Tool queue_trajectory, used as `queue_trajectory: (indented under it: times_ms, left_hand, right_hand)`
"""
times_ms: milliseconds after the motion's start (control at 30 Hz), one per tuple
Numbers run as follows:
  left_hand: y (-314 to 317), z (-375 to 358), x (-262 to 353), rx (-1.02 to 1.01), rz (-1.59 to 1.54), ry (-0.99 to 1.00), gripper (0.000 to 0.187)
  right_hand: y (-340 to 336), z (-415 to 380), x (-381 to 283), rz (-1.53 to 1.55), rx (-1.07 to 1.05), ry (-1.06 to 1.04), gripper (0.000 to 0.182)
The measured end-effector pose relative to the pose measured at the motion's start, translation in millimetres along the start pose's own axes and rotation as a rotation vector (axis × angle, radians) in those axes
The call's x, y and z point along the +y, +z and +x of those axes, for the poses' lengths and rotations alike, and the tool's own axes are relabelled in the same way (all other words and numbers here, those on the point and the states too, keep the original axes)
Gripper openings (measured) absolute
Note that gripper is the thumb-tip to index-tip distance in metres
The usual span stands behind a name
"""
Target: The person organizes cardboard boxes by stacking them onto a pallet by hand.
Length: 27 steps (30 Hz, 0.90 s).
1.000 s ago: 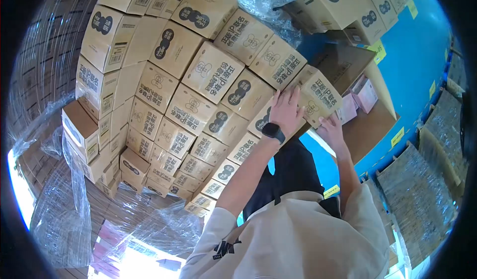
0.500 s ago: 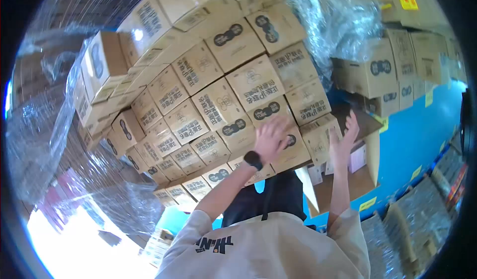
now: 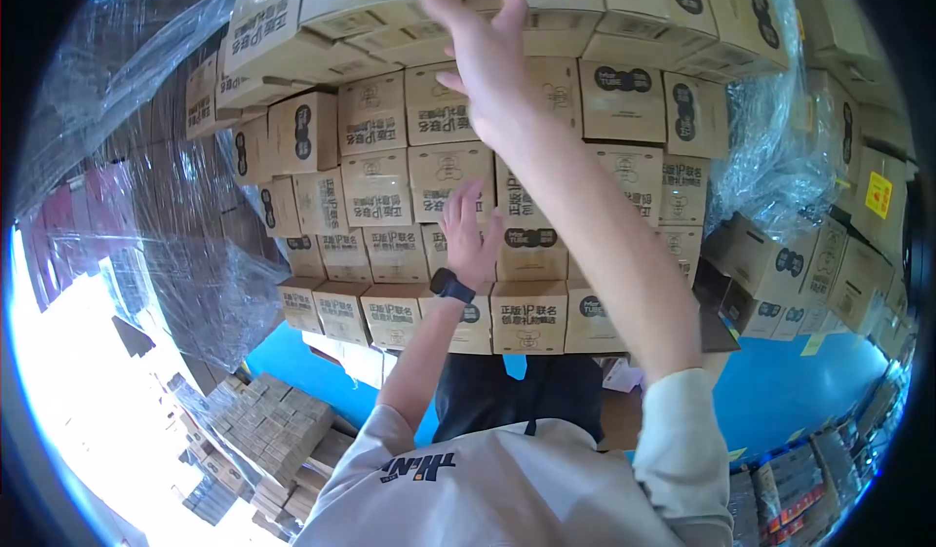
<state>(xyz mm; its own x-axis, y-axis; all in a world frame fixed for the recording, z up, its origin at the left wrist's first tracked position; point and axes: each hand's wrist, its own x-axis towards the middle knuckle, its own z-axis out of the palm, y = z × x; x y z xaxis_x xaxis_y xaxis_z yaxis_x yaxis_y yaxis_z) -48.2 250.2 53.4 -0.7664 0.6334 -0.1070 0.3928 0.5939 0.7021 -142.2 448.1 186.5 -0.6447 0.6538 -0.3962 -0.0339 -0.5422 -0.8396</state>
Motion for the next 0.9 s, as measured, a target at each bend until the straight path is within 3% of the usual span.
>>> queue_trajectory:
  times_ms: [67,167,200,267,333,367,400,433,500,600,633,667,733,800,900]
  left_hand:
    - [-5.2,-12.8,-2.7,0.009,-0.025,-0.061,0.047]
    - [-9.0,-36.9,-16.8,0.041,-0.156,-0.118,0.047]
    - [-9.2,-44.9,-20.2,0.067,-0.142,-0.160,0.046]
    - [-21.2,-50.8,-23.4,0.080,-0.245,-0.164,0.045]
    - [-27.7,-60.1,-36.6,0.128,-0.299,-0.194,0.044]
    - [-31.6,-65.1,-42.3,0.155,-0.325,-0.212,0.043]
    - [-37.9,-68.6,-45.6,0.187,-0.366,-0.225,0.043]
    - [-45.9,-69.0,-49.9,0.219,-0.405,-0.240,0.043]
    - [-61.0,-67.3,-62.7,0.269,-0.566,-0.300,0.043]
    - [-91.6,-64.7,-73.2,0.288,-0.833,-0.412,0.043]
    - [-102.7,-63.8,-77.5,0.259,-0.853,-0.427,0.044]
    - [-110.5,-62.7,-85.0,0.268,-0.912,-0.413,0.045]
    - [-124.1,-63.9,-99.0,0.272,-1.030,-0.391,0.047]
    - [-148.5,-70.7,-102.4,0.187,-1.135,-0.427,0.052]
    - [-174.0,-89.8,-130.5,-0.008,-1.258,-0.408,0.060]
  right_hand:
    - [39.4,10.8,-4.7,0.176,0.155,0.231,0.100]
    - [71.2,-3.0,-25.6,0.106,0.359,0.301,0.101]
    - [67.7,4.3,-10.4,0.284,0.260,0.244,0.111]
    - [65.3,-8.7,-10.1,0.242,0.226,0.103,0.108]
    - [64.9,10.7,1.4,0.160,0.313,0.196,0.103]
    - [54.8,3.3,10.9,0.216,0.163,0.003,0.098]
    - [54.7,12.8,22.3,0.209,0.334,0.030,0.082]
    - [43.6,8.8,27.6,0.260,0.301,-0.044,0.069]
    - [16.8,-12.7,38.1,0.303,0.285,-0.063,0.069]
    - [-50.9,-70.6,71.6,0.338,0.070,-0.031,0.050]
    - [-94.9,-89.9,92.3,0.410,-0.145,0.043,0.047]
    - [-110.2,-117.5,104.6,0.349,0.039,0.106,0.054]
    - [-141.4,-164.8,136.5,0.318,-0.011,0.167,0.074]
    - [-143.2,-196.8,165.4,0.197,-0.080,0.226,0.069]
    - [-73.5,-214.7,199.9,-0.173,-0.212,0.262,0.065]
